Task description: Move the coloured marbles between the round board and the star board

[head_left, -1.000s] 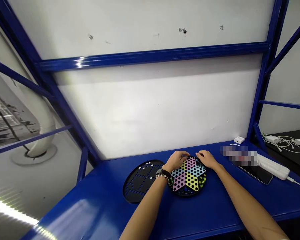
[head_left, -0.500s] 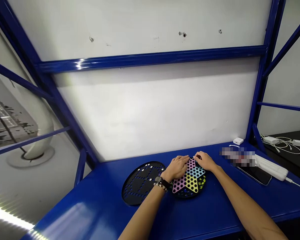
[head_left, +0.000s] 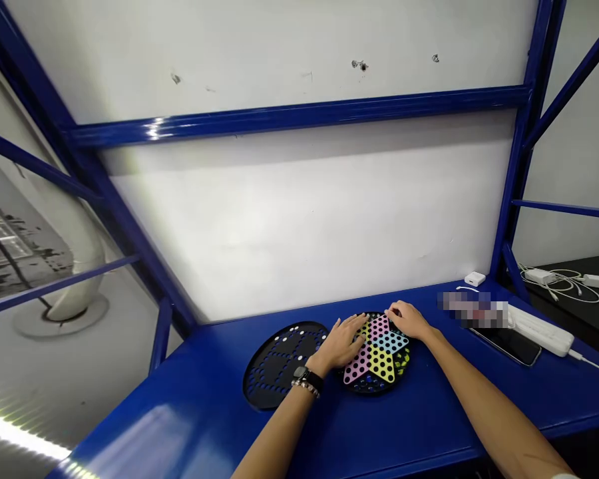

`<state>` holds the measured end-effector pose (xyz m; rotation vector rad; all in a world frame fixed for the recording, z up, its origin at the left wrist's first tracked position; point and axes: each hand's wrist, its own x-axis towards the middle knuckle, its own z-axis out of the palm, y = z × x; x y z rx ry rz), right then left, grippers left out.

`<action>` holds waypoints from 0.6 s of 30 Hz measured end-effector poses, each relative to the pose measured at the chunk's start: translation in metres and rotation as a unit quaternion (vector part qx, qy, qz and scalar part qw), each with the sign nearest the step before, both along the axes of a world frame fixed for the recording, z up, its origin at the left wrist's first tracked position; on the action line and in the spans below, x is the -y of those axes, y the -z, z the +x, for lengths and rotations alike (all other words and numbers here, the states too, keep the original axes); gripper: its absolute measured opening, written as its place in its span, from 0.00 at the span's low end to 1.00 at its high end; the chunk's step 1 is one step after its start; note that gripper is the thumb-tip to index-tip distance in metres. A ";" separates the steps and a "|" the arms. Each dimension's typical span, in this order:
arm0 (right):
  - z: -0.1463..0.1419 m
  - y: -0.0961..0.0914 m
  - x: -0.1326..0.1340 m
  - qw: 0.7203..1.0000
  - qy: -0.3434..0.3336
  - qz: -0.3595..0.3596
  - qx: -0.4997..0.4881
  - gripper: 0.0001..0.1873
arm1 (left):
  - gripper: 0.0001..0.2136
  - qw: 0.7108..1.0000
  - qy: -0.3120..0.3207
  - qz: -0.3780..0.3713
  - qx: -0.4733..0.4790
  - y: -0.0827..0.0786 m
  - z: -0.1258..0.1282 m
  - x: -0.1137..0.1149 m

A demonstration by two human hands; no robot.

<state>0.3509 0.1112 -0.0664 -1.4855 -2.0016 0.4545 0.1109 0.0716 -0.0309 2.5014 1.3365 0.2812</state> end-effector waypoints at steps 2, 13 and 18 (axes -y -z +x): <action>0.000 0.000 -0.001 1.000 -0.002 -0.001 -0.001 0.19 | 0.24 1.000 -0.011 0.016 0.021 -0.006 -0.007 0.007; 0.001 0.001 0.001 1.000 0.002 0.000 -0.001 0.19 | 0.11 0.986 -0.164 -0.006 -0.031 -0.024 -0.114 0.108; 0.001 -0.001 0.003 1.000 0.002 -0.003 -0.002 0.21 | 0.14 0.978 -0.203 0.058 0.003 -0.031 -0.139 0.140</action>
